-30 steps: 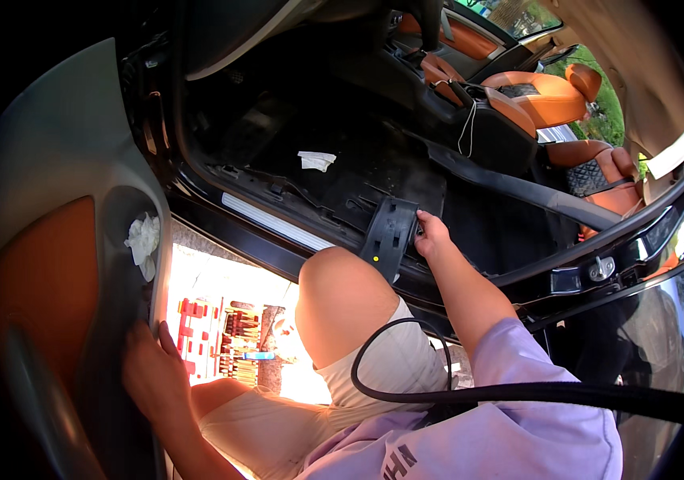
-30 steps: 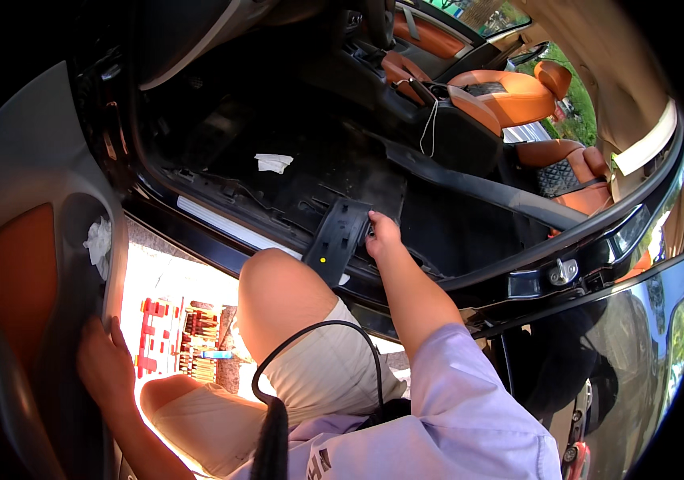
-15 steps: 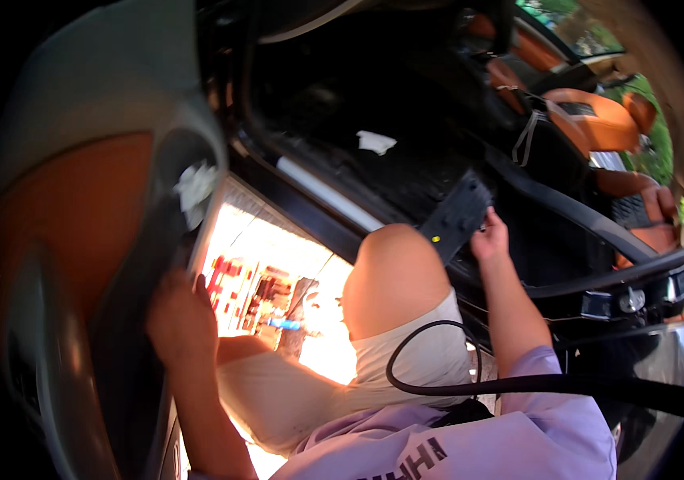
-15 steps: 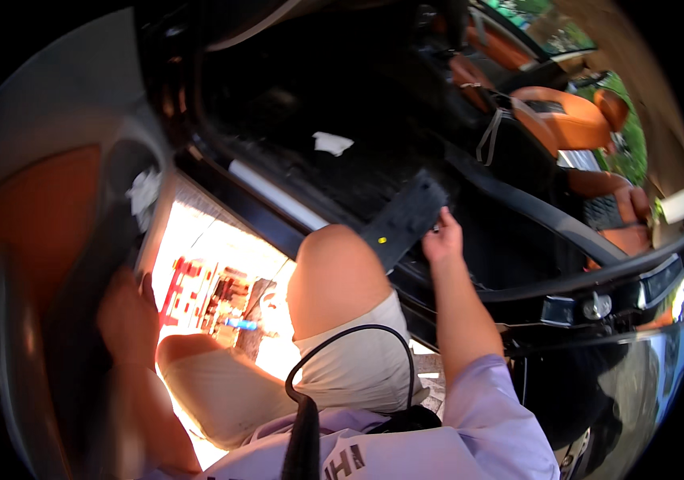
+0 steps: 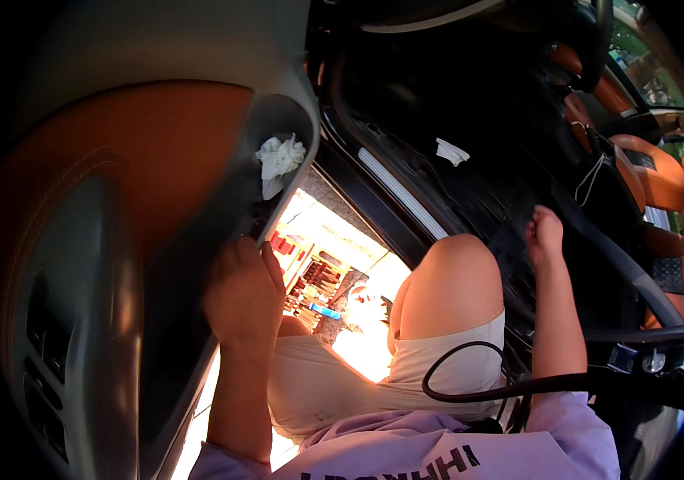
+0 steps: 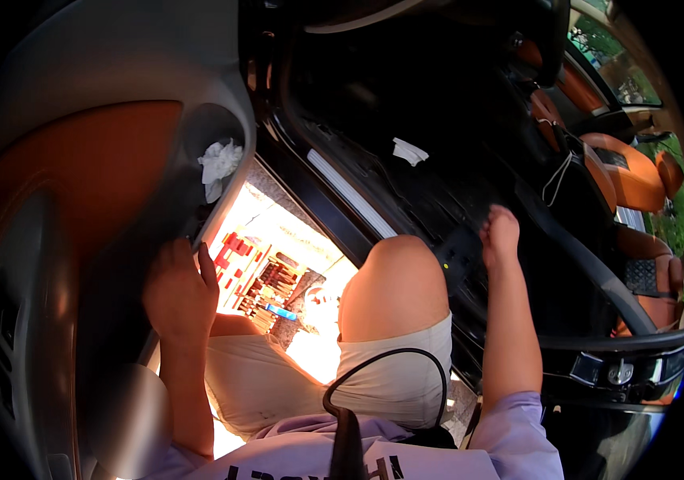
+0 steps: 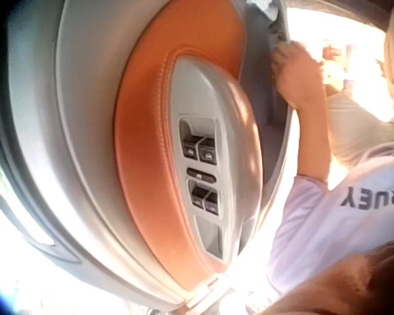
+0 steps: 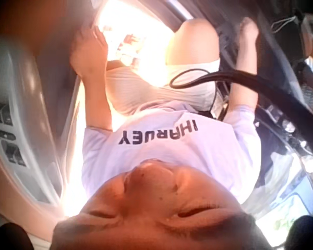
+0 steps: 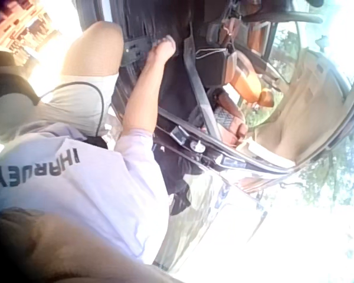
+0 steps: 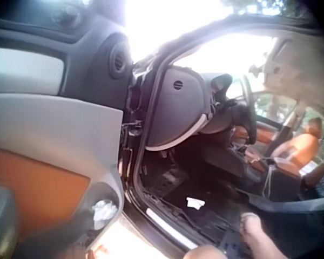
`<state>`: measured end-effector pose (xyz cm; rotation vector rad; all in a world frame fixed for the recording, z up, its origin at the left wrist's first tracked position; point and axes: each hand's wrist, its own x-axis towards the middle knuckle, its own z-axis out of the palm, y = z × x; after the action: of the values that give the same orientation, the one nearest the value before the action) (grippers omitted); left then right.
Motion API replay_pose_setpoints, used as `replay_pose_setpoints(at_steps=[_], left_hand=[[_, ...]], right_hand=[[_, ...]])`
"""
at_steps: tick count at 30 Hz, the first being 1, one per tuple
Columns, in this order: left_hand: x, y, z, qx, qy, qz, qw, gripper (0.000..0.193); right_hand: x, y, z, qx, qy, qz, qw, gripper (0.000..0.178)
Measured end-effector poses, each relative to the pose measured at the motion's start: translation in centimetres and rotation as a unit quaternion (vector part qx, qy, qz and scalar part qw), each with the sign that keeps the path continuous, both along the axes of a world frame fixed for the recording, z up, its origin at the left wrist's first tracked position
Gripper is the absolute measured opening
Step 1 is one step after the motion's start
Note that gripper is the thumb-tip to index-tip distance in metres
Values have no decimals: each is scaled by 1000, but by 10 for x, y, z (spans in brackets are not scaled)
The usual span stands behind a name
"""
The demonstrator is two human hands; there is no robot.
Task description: The person removes plastic trim panels and clips from the driver's side floor and door sill of a vehicle using a hand tool and their hands.
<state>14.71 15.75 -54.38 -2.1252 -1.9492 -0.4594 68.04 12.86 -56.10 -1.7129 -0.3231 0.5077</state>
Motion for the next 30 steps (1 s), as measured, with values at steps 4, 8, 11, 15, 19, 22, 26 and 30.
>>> replay_pose_setpoints(at_steps=[4, 8, 11, 15, 19, 22, 26, 30], left_hand=[[-14, -5, -6, 189, -202, -135, 951, 4], [-36, -17, -11, 296, -330, -194, 875, 6], [-21, -17, -19, 291, -424, -118, 850, 7], [-21, -9, -13, 202, -452, -17, 869, 13], [-24, -11, 7, 153, -428, 2, 891, 12], [-27, -8, 9, 89, -410, -16, 907, 10], [-9, 0, 3, 10, -351, -34, 936, 12], [-8, -8, 17, -12, -166, 11, 986, 13]], right_hand=[[-186, 59, 88, 53, 94, 382, 918, 25], [-354, 82, 104, -12, 29, 603, 797, 14], [-409, 97, 79, 37, -179, 675, 715, 21], [-407, 86, 96, -2, -217, 676, 704, 37], [-330, 74, 110, -6, 14, 618, 786, 49], [-217, 60, 80, 14, -53, 514, 856, 28], [-11, -42, 2, -248, -322, 197, 892, 28], [-12, -140, -44, -355, -145, -5, 924, 63]])
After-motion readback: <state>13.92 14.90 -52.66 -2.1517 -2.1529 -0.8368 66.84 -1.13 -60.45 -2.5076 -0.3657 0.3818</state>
